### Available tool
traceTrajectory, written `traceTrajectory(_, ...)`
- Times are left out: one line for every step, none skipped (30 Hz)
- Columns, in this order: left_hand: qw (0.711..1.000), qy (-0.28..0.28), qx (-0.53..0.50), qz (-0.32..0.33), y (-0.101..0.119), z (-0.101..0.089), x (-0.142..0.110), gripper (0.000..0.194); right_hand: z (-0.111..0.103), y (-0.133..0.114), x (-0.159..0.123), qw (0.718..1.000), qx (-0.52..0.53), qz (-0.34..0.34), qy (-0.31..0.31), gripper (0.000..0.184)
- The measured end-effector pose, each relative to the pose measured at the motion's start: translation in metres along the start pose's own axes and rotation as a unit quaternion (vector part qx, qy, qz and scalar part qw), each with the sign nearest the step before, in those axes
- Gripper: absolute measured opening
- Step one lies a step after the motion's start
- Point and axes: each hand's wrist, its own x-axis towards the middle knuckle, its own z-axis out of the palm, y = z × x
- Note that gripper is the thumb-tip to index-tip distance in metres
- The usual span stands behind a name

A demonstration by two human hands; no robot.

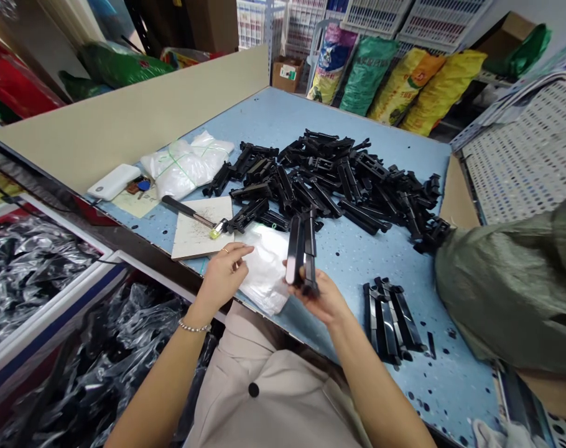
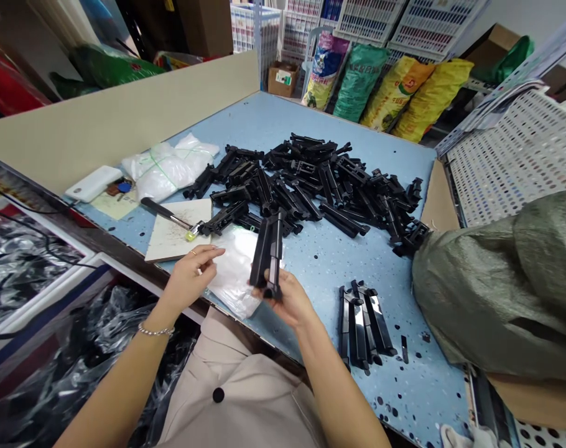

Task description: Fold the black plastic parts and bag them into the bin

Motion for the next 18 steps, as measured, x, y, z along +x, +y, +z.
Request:
traceTrajectory(1.0, 0.001, -0.022, -0.003, -0.002, 0.002, 0.002, 0.03, -0.001, 0.0, -0.007, 0.998, 0.004, 0.045, -0.044, 0.028)
traceTrajectory(0.999, 0.003, -0.041, 0.001, -0.006, 0.004, 0.003, 0.027, -0.002, 0.001, -0.013, 0.992, 0.01, 0.094, -0.081, 0.028)
traceTrajectory(0.999, 0.007, -0.051, 0.009, -0.009, 0.005, 0.005, 0.027, -0.004, 0.004, -0.017, 0.985, 0.02, 0.139, -0.104, 0.028)
traceTrajectory(0.998, 0.01, -0.053, 0.018, -0.013, 0.006, 0.006, 0.031, -0.007, 0.009, -0.019, 0.977, 0.035, 0.175, -0.113, 0.026)
traceTrajectory(0.999, 0.01, -0.045, 0.024, -0.016, 0.006, 0.006, 0.038, -0.01, 0.014, -0.019, 0.972, 0.056, 0.2, -0.11, 0.024)
traceTrajectory(0.999, 0.004, -0.033, 0.028, -0.018, 0.005, 0.005, 0.046, -0.013, 0.02, -0.018, 0.968, 0.078, 0.215, -0.101, 0.023)
traceTrajectory(0.999, -0.006, -0.018, 0.03, -0.019, 0.004, 0.003, 0.053, -0.016, 0.024, -0.015, 0.966, 0.099, 0.221, -0.09, 0.023)
traceTrajectory(0.999, -0.019, -0.005, 0.034, -0.018, 0.003, 0.0, 0.058, -0.018, 0.027, -0.012, 0.966, 0.114, 0.221, -0.078, 0.024)
traceTrajectory(0.998, -0.035, 0.006, 0.045, -0.015, 0.003, -0.005, 0.061, -0.02, 0.029, -0.008, 0.966, 0.121, 0.216, -0.069, 0.026)
traceTrajectory(0.996, -0.054, 0.012, 0.066, -0.01, 0.003, -0.01, 0.062, -0.02, 0.03, -0.005, 0.969, 0.121, 0.206, -0.062, 0.029)
traceTrajectory(0.993, -0.076, 0.014, 0.093, -0.004, 0.004, -0.016, 0.063, -0.019, 0.029, -0.002, 0.973, 0.112, 0.191, -0.057, 0.032)
traceTrajectory(0.987, -0.103, 0.01, 0.122, 0.004, 0.006, -0.022, 0.064, -0.016, 0.029, 0.001, 0.98, 0.094, 0.17, -0.052, 0.035)
traceTrajectory(0.98, -0.133, 0.004, 0.147, 0.011, 0.009, -0.028, 0.066, -0.013, 0.028, 0.002, 0.987, 0.067, 0.14, -0.043, 0.037)
traceTrajectory(0.973, -0.162, -0.004, 0.164, 0.019, 0.012, -0.034, 0.067, -0.01, 0.028, 0.004, 0.994, 0.029, 0.102, -0.03, 0.041)
traceTrajectory(0.967, -0.188, -0.011, 0.17, 0.026, 0.015, -0.038, 0.068, -0.006, 0.029, 0.004, 0.998, -0.019, 0.057, -0.01, 0.046)
traceTrajectory(0.963, -0.208, -0.016, 0.169, 0.032, 0.018, -0.042, 0.069, -0.002, 0.031, 0.004, 0.997, -0.074, 0.009, 0.014, 0.05)
traceTrajectory(0.961, -0.22, -0.018, 0.163, 0.038, 0.018, -0.045, 0.069, 0.003, 0.034, 0.002, 0.99, -0.134, -0.035, 0.037, 0.053)
traceTrajectory(0.962, -0.223, -0.017, 0.159, 0.042, 0.017, -0.047, 0.067, 0.007, 0.037, -0.001, 0.978, -0.191, -0.071, 0.05, 0.054)
